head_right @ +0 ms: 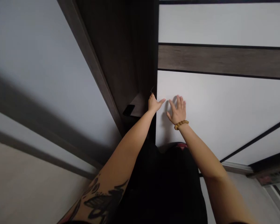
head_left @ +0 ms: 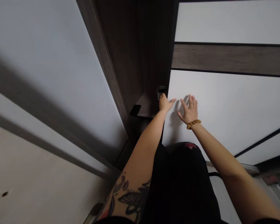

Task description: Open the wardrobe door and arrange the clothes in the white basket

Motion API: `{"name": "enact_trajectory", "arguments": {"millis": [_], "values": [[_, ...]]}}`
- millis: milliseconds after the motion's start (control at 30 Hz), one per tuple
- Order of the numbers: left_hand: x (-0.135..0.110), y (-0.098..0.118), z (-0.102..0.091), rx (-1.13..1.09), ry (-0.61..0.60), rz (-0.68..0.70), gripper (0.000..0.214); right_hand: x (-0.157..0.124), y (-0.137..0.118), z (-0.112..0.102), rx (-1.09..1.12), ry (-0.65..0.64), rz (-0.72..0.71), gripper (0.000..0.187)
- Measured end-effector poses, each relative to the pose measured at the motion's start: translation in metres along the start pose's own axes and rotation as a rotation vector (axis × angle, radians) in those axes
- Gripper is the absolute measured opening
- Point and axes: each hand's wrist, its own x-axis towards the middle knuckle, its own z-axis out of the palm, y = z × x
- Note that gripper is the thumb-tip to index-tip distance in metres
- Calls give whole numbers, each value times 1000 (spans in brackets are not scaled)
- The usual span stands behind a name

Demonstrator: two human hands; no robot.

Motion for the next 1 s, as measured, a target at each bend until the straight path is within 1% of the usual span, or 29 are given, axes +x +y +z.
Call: {"name": "enact_trajectory", "arguments": {"millis": [133,200,267,400,467,567,667,767,833,900,1000], "values": [[4,-1,-5,-38,-66,4,61,18,-39,17,15,41,52,101],[6,-1,-6,-65,-100,23,50,22,-53,31,5,77,111,110],[8,-1,-5,-90,-119,44,42,25,-62,45,-25,114,185,115],[5,-2,4,-108,-149,82,38,30,-64,66,-95,160,286,115],[0,-7,10,-107,-198,97,40,30,-59,70,-115,179,303,110],[-8,-21,14,-102,-256,106,51,29,-52,71,-138,205,323,104],[-9,-40,10,-21,-277,143,58,27,-44,69,-177,187,332,105],[-10,-66,-1,141,-327,153,51,25,-35,66,-215,141,339,112],[-21,-90,-8,227,-352,111,47,23,-29,65,-220,124,346,115],[-46,-119,-13,307,-387,43,46,21,-21,63,-207,123,364,116],[-104,-166,-14,432,-485,-56,50,16,-8,60,-181,132,395,115]]}}
